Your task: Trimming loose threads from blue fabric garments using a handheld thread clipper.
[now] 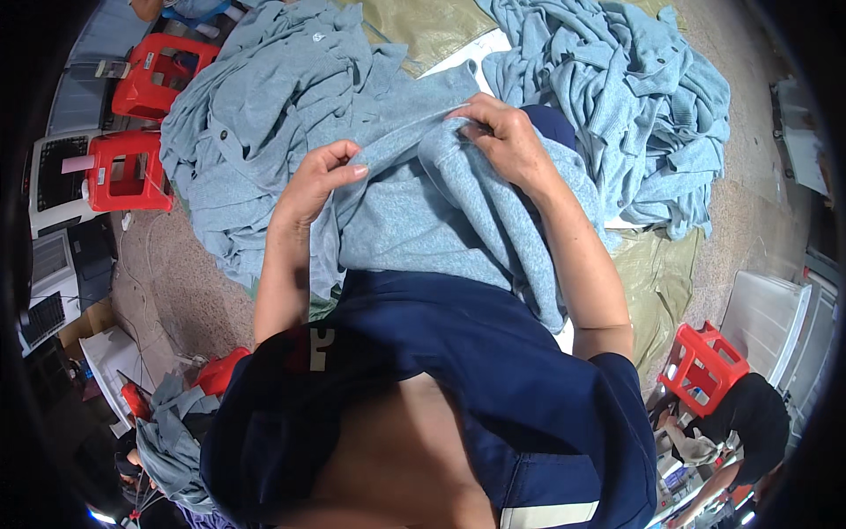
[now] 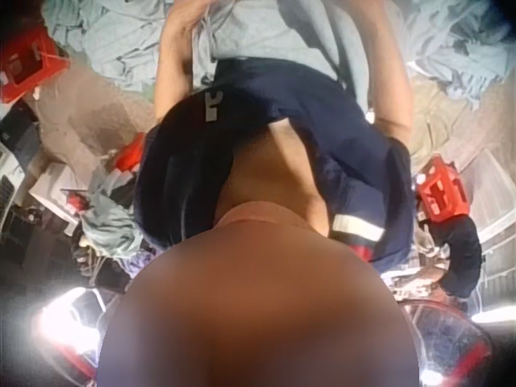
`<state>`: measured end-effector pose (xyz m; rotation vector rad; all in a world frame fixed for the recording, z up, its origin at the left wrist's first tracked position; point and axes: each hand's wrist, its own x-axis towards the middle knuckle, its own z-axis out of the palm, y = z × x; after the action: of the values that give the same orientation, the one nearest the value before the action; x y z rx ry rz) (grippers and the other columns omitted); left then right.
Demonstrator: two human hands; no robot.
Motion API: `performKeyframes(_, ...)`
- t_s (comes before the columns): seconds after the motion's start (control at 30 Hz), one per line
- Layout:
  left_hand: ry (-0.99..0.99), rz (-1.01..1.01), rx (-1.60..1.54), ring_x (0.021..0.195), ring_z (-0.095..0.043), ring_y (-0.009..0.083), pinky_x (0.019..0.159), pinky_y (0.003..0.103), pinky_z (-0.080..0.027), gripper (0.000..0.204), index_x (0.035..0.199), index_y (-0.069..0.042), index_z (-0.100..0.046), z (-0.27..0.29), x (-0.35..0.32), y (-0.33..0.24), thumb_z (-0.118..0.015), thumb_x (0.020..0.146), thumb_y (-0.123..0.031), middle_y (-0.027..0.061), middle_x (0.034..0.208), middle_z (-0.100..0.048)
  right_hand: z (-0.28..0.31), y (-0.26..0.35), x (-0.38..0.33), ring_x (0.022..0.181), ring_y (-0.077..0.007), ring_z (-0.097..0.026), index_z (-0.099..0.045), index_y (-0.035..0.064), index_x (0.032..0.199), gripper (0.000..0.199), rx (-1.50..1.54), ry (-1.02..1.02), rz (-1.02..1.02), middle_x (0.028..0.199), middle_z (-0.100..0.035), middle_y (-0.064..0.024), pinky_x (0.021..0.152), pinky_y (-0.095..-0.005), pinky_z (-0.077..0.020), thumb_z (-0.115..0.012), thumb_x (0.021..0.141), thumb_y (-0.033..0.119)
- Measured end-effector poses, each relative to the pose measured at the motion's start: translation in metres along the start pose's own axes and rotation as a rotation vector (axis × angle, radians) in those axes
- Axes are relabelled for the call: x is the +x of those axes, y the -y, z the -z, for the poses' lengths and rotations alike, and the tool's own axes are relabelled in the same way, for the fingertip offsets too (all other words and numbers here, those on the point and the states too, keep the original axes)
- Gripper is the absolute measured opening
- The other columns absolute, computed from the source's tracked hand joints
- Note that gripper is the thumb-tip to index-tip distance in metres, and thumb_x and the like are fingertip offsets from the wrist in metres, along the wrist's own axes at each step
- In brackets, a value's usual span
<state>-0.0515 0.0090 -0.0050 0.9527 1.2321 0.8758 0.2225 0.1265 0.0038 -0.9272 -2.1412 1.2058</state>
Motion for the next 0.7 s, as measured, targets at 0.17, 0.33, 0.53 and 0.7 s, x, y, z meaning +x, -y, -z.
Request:
performKeyframes(0.17,0.031,-0.082,-0.362,0.081,-0.058,0.0057,0.075,0.020,-0.044,0.019,0.103,0.001,-0.064,-0.025,-0.003,-0.038,-0.067,0.089,-0.011,0.0005,0.092,-0.066,-0.003,0.044,-0.021,0.084,-0.0246,-0.064,-0.070,0.0150,0.103,0.039,-0.402,-0.133,0.365,0.105,-0.057,-0.0075,0.065,-0.0327,-0.0543,-0.066,0.070,-0.006)
performKeyframes(0.33,0.015,-0.169,-0.138,0.082,-0.053,0.0027,0.072,0.019,-0.044,0.017,0.105,0.001,-0.065,-0.057,-0.009,-0.065,-0.065,0.092,-0.012,-0.0022,0.090,-0.063,-0.018,0.074,-0.028,0.074,-0.0189,-0.064,-0.067,0.0043,0.094,0.022,-0.353,-0.164,0.714,0.090,-0.062,-0.0065,0.057,-0.0285,-0.0519,-0.068,0.072,0.006)
performKeyframes(0.53,0.025,-0.172,0.028,0.081,-0.052,0.0034,0.072,0.020,-0.043,0.017,0.102,0.002,-0.065,-0.063,-0.014,-0.064,-0.062,0.094,-0.012,-0.0022,0.088,-0.063,-0.021,0.060,-0.032,0.068,-0.0192,-0.062,-0.064,0.0005,0.087,0.019,-0.401,-0.281,0.782,0.088,-0.061,-0.0085,0.053,-0.0275,-0.0501,-0.069,0.069,0.004)
performKeyframes(0.7,0.007,-0.147,0.041,0.083,-0.052,0.0035,0.073,0.020,-0.043,0.018,0.102,0.003,-0.064,-0.064,-0.015,-0.059,-0.061,0.095,-0.013,-0.0020,0.087,-0.063,-0.026,0.062,-0.036,0.068,-0.0190,-0.062,-0.063,0.0004,0.090,0.023,-0.410,-0.257,0.747,0.089,-0.060,-0.0091,0.054,-0.0277,-0.0503,-0.068,0.068,0.005)
